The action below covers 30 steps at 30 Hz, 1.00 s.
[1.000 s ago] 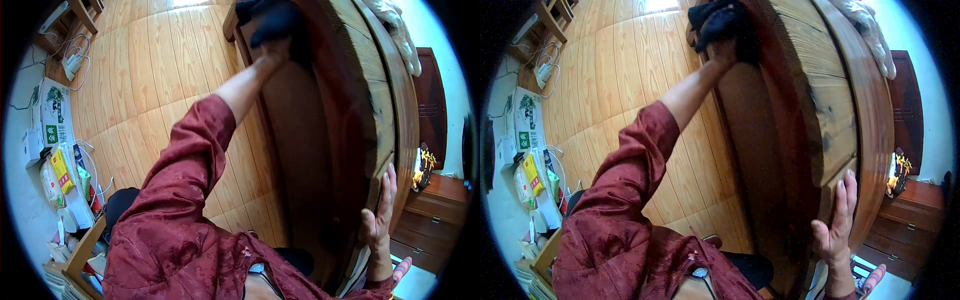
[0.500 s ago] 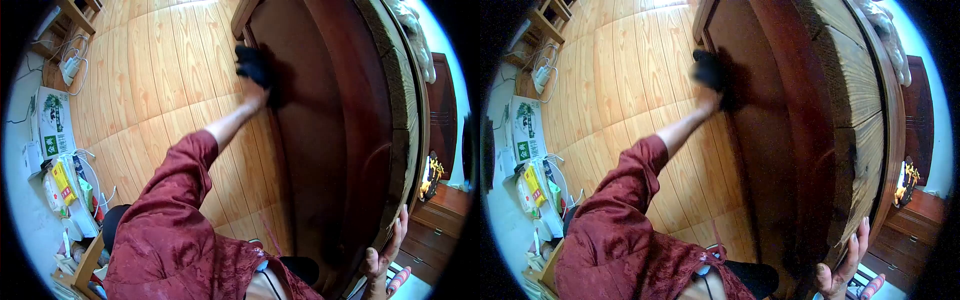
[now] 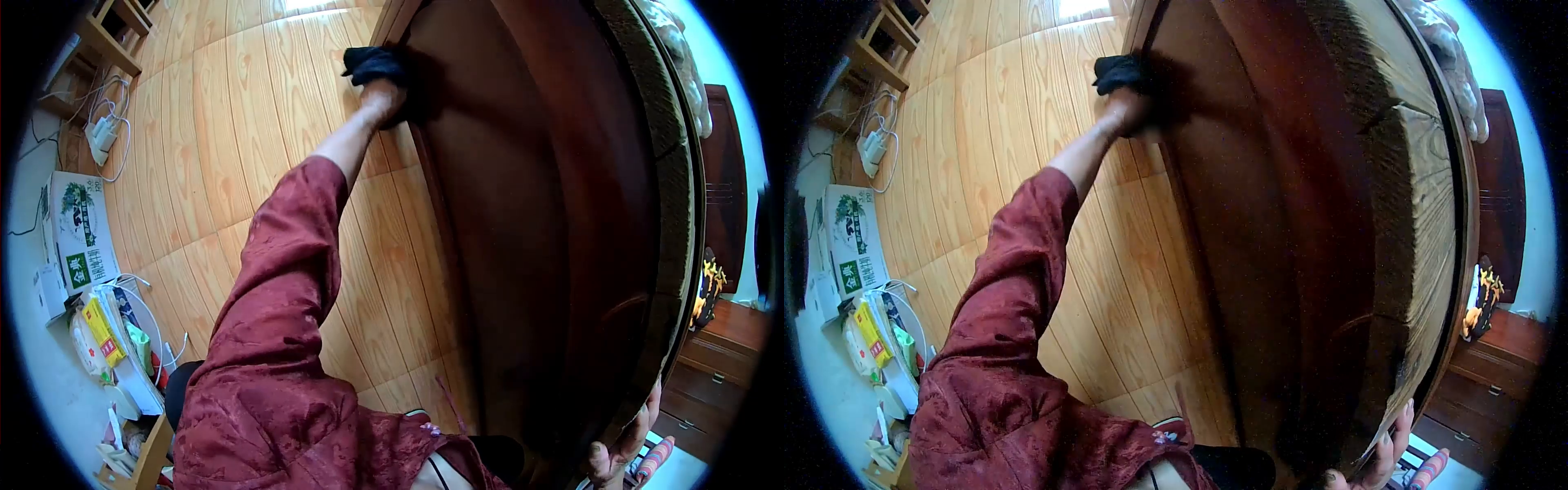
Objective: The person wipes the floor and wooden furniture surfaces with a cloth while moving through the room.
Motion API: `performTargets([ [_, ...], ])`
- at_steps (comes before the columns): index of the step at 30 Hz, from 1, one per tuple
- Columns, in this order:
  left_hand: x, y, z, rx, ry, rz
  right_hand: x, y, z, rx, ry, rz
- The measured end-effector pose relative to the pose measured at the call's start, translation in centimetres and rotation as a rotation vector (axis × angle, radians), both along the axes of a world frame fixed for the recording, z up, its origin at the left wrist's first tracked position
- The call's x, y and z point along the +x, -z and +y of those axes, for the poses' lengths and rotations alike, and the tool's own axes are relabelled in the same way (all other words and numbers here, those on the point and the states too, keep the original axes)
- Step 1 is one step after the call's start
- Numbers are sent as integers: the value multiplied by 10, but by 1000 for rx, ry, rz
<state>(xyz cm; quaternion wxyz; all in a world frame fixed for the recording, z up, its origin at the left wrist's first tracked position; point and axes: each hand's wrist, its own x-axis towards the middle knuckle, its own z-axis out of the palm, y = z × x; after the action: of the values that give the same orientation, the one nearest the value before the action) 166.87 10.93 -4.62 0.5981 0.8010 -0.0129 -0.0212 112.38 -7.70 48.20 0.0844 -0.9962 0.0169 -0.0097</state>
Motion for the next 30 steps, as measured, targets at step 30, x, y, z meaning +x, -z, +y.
performTargets([
  [30, 10, -240, -16, -238, -239, -526, 27, -15, 12, 2, -149, 48],
])
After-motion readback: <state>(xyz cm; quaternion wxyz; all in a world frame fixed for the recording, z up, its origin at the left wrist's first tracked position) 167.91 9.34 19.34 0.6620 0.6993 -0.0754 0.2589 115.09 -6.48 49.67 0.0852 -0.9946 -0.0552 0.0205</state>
